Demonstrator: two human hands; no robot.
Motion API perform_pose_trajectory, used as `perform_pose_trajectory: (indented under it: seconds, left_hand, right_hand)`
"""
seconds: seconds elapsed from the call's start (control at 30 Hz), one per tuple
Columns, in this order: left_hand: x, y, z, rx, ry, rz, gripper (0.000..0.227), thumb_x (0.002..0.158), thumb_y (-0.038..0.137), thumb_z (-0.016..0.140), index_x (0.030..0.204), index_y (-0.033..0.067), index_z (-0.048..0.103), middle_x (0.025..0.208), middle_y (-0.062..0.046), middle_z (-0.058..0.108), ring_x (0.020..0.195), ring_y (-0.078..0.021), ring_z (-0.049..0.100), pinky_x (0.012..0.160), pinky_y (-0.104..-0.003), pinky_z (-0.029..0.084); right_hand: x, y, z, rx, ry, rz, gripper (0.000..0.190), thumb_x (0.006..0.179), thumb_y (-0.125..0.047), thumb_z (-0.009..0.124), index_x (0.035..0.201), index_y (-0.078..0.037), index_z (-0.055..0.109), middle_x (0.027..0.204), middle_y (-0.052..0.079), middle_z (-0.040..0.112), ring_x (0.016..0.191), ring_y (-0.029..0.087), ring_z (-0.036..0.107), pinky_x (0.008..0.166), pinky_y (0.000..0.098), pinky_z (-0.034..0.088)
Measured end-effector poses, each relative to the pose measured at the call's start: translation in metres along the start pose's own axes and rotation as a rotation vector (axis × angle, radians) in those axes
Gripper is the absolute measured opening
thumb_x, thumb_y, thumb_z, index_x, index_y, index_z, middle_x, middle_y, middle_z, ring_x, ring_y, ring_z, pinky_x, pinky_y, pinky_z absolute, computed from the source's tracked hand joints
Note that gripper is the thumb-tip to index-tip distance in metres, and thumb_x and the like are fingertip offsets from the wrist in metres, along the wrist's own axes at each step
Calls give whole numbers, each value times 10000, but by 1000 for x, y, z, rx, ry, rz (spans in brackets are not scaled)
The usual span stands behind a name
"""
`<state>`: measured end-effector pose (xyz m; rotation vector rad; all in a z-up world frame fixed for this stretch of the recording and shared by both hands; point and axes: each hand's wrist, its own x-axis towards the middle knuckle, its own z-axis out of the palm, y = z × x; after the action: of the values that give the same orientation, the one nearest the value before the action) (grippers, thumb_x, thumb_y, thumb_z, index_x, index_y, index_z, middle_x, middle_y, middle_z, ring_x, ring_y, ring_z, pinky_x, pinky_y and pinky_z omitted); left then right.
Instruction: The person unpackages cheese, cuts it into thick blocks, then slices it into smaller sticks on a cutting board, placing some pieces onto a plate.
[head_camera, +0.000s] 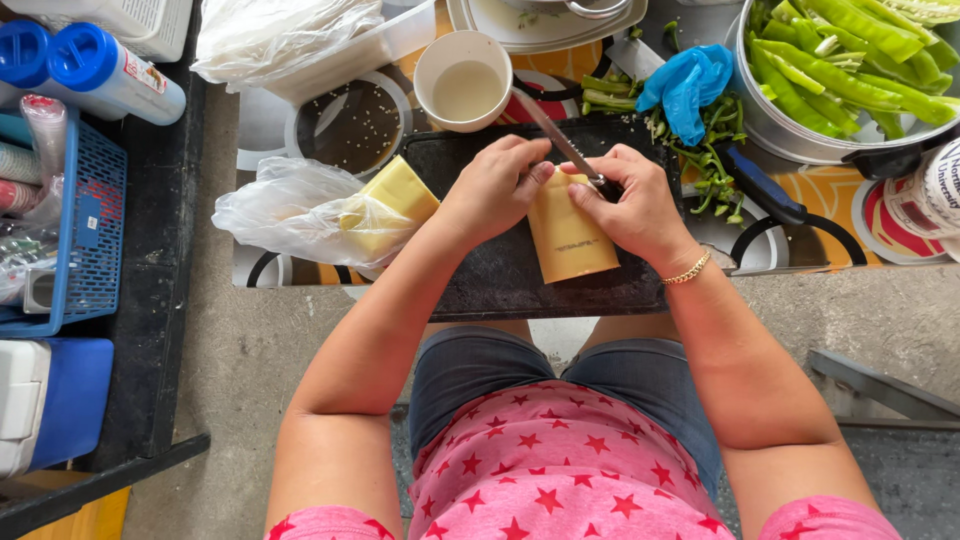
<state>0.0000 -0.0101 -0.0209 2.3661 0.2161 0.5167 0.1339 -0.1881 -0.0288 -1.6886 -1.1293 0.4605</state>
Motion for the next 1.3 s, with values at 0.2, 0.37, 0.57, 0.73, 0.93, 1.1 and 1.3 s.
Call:
perform_pose_trajectory:
  seconds: [0.2, 0.37, 0.57, 0.73, 0.93, 1.1, 1.3]
  left_hand:
    - [-5, -3, 4, -181, 61, -101, 160, 888, 177, 773, 1020, 87, 790, 944, -74, 738, 844, -218, 710, 750, -355, 558]
    - [-12, -7, 10, -228, 191, 44, 83, 883, 78, 766, 952, 82, 719, 978, -38, 695, 918, -233, 675, 814, -346, 550]
    - [-18, -11, 14, -143, 222, 143, 120, 883, 44, 749, 949, 101, 667, 992, -11, 693, 982, -266, 598, 878, -365, 501]
    - [-19, -8, 1, -273, 65, 86, 101, 933, 65, 736, 1006, 84, 668, 993, -26, 683, 957, -267, 597, 812, -345, 512]
    - [-8, -7, -1, -69, 14, 240, 133, 896, 171, 752, 1023, 130, 746, 911, -47, 640, 911, -255, 608, 811, -368, 524]
    - [-7, -7, 1, 94, -11, 299, 60, 932, 128, 729, 966, 103, 687, 964, -52, 602, 969, -259, 599, 837, -381, 492]
    - [-17, -4, 10, 139, 91, 319, 148, 887, 59, 716, 1000, 105, 633, 1007, -39, 578, 985, -255, 576, 883, -375, 496]
  right_hand:
    - [1, -6, 2, -11, 15, 17, 275, 916, -120, 762, 1191, -102, 768, 862, -3, 515, 765, 90, 497, 705, 244, 427]
    - [2, -7, 3, 1, -29, 78, 221, 897, -128, 771, 1117, -103, 776, 846, -19, 476, 739, 78, 468, 677, 238, 403]
    - [5, -3, 2, 21, -101, 78, 153, 891, -132, 811, 1036, -90, 788, 824, -21, 449, 730, 75, 432, 646, 253, 361]
    - [7, 1, 7, -42, -86, 130, 85, 920, -131, 774, 976, -72, 750, 822, -20, 491, 711, 80, 444, 640, 256, 375]
    - [-3, -10, 0, 74, 77, -12, 125, 1041, -118, 738, 1117, -31, 691, 976, -22, 555, 870, 73, 539, 787, 236, 461]
    - [-24, -38, -3, 359, 197, 289, 162, 1048, -188, 592, 1193, -126, 558, 897, -37, 540, 505, 41, 494, 421, 216, 414]
    - [-41, -57, 4, -183, 118, 339, 194, 1014, -202, 592, 1056, -14, 574, 730, 107, 642, 574, 206, 625, 539, 361, 493]
